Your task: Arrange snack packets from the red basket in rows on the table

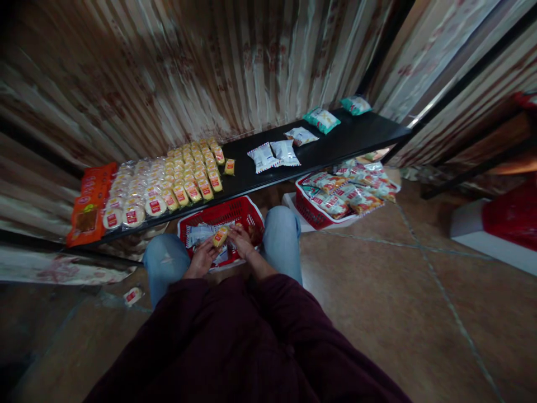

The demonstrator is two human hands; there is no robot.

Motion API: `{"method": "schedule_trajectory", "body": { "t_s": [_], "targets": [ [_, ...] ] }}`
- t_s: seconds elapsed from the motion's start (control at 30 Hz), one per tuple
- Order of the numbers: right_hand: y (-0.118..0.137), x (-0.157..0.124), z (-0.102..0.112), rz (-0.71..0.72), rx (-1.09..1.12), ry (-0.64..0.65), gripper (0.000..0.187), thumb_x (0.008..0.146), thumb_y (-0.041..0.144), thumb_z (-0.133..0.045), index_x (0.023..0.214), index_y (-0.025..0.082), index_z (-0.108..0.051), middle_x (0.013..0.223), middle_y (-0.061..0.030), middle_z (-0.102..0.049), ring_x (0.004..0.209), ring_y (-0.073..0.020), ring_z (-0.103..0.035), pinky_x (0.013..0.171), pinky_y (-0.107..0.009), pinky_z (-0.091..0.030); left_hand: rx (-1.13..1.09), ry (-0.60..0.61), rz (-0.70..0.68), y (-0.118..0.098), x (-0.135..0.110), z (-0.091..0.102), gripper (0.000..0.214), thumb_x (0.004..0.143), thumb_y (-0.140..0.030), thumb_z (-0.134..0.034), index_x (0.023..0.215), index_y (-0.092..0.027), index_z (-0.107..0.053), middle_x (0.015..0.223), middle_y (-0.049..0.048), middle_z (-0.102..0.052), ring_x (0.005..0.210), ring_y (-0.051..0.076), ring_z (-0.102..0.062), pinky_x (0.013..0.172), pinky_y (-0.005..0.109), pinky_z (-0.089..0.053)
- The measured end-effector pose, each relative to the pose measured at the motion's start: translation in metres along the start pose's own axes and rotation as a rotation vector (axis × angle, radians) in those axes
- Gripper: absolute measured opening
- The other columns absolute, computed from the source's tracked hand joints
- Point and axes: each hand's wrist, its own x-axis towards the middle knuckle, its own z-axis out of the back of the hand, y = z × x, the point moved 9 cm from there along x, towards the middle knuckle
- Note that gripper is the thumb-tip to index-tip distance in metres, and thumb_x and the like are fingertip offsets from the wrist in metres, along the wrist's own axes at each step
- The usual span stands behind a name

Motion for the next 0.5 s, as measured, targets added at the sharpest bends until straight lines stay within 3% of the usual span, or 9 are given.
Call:
{"method": "schedule_trajectory", "body": {
  "t_s": [0.23, 0.5],
  "targets": [
    [0.001, -0.010, -0.003, 0.005, -0.003, -0.021, 0.040, 0.039, 0.040, -0.085, 0.061, 0.020, -0.057, 0.063, 0.0040, -0.060, 0.066, -0.0141, -0.059, 0.072, -0.033, -0.050, 0.059, -0.022, -0.150, 0.000, -0.018, -0.005, 0.030, 0.072, -0.011, -0.067, 0.101, -0.018, -0.061, 0.088, 0.0035, -0.066, 0.080, 0.013, -0.065, 0.088, 0.035, -0.051],
    [0.004, -0.025, -0.016, 0.000, -0.039, 0.063, 0.039, 0.045, 0.040, -0.084, 0.073, 0.019, -0.065, 0.069, 0.0028, -0.065, 0.067, -0.0143, -0.061, 0.074, -0.032, -0.049, 0.124, -0.095, -0.247, -0.004, -0.022, -0.005, 0.032, 0.069, -0.007, -0.066, 0.098, -0.019, -0.062, 0.089, 0.0034, -0.065, 0.082, 0.014, -0.063, 0.084, 0.032, -0.051]
  ]
}}
